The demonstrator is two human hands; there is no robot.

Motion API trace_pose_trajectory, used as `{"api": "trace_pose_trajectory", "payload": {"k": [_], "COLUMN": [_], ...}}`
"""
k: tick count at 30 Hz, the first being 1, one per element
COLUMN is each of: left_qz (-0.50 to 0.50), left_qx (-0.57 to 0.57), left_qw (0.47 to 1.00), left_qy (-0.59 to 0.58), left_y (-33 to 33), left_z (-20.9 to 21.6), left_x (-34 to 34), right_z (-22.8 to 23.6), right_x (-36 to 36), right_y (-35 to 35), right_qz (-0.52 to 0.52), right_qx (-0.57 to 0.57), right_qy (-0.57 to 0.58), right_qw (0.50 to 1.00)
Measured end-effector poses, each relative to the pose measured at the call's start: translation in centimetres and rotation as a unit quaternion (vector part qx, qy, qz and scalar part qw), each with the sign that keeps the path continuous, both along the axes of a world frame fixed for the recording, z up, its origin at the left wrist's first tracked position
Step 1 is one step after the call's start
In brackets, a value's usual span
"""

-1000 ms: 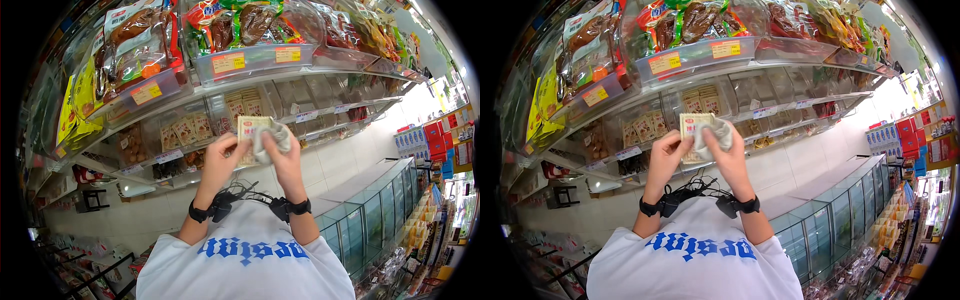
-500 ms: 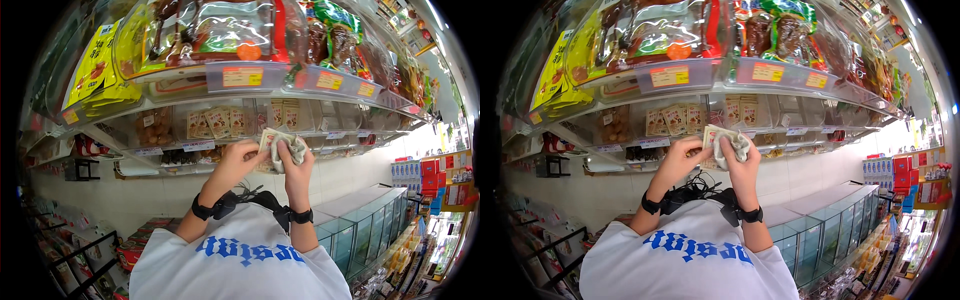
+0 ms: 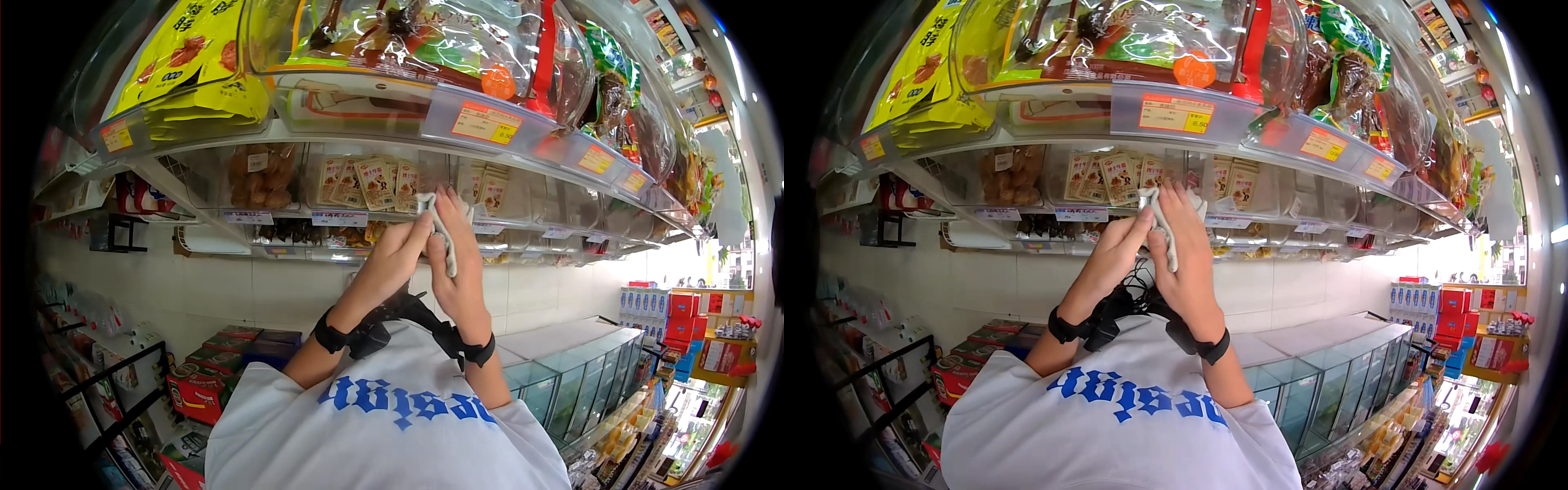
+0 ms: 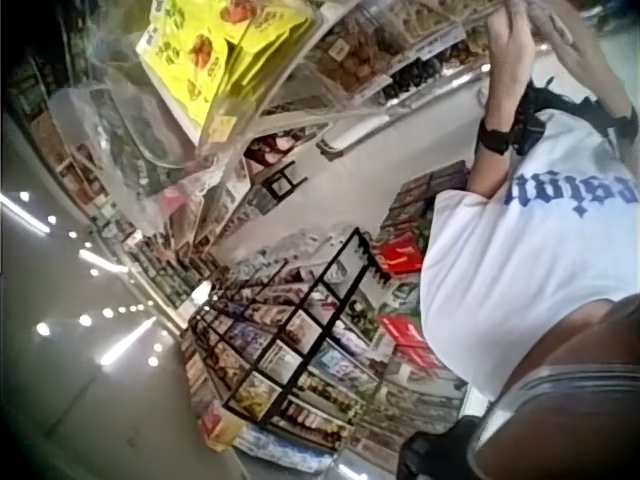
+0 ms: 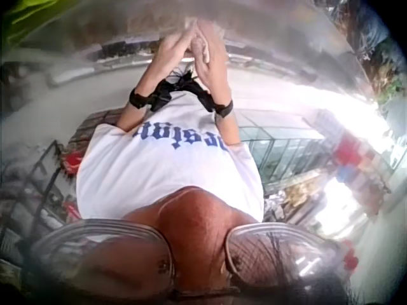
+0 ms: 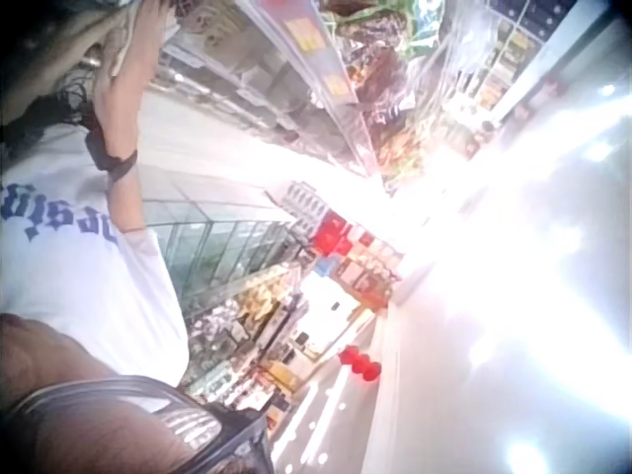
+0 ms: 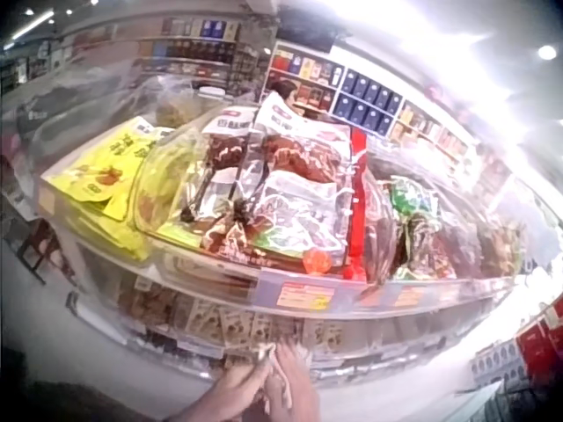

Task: Using a cloth to wipe down small plastic packages of snacks on a supermarket shelf.

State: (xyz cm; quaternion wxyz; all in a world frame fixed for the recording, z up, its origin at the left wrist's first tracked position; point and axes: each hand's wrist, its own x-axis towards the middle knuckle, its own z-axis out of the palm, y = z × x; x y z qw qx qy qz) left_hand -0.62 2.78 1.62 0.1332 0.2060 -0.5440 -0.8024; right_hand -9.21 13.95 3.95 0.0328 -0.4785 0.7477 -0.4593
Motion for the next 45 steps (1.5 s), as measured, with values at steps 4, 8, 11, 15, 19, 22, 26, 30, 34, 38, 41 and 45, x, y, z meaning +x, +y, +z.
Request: {"api": "trace_pose_trajectory", "payload": {"k": [4,8,11,15,19,22,26,30,34,38,41,45], "left_qz": [-0.047,-0.01,-0.027,0.052,0.061,0.053,-0.009,-0.063,-0.057,-0.086,0.092,0.106], "left_qx": [-0.054,-0.128,-0.053,-0.012,0.021,0.026,-0.008,-0.052,-0.196,-0.136,-0.214,-0.503], "left_qw": [0.997,0.992,0.998,0.999,0.997,0.997,0.999,0.997,0.979,0.987,0.972,0.858], "left_qy": [0.006,0.012,-0.033,-0.005,0.049,0.043,0.052,0.015,-0.028,0.025,-0.023,-0.001], "left_y": [-1.3,-3.2,-4.3,-3.5,-3.1,-3.0,-2.1,-0.5,-0.2,0.0,-0.6,0.3], "left_z": [0.3,1.3,1.0,1.2,1.0,0.4,0.1,0.1,-0.6,-0.6,-0.9,-0.6], "left_x": [1.0,2.0,2.4,1.8,1.0,0.6,0.1,-1.0,-1.0,-1.0,-1.5,-1.8], "right_z": [-0.2,-0.3,-0.8,-0.9,-1.8,-2.2,-1.2,-1.8,-1.7,-1.0,-1.9,-2.2], "right_x": [-2.0,-3.1,-2.3,-1.7,-1.7,-3.1,-4.0,-3.6,-4.6,-4.8,-5.6,-3.1], "right_y": [0.2,1.1,1.4,0.9,0.7,1.1,1.0,0.9,0.6,0.7,1.1,-0.7], "right_qz": [0.016,0.008,0.034,0.027,-0.018,-0.134,-0.176,-0.08,-0.157,-0.193,-0.205,-0.124], "right_qx": [0.062,0.108,0.09,0.056,0.013,-0.067,-0.154,-0.09,-0.077,-0.151,-0.224,-0.135], "right_qy": [-0.177,-0.269,-0.296,-0.341,-0.356,-0.387,-0.49,-0.375,-0.284,-0.373,-0.434,-0.426], "right_qw": [0.982,0.957,0.95,0.938,0.934,0.91,0.84,0.919,0.943,0.895,0.848,0.886]}}
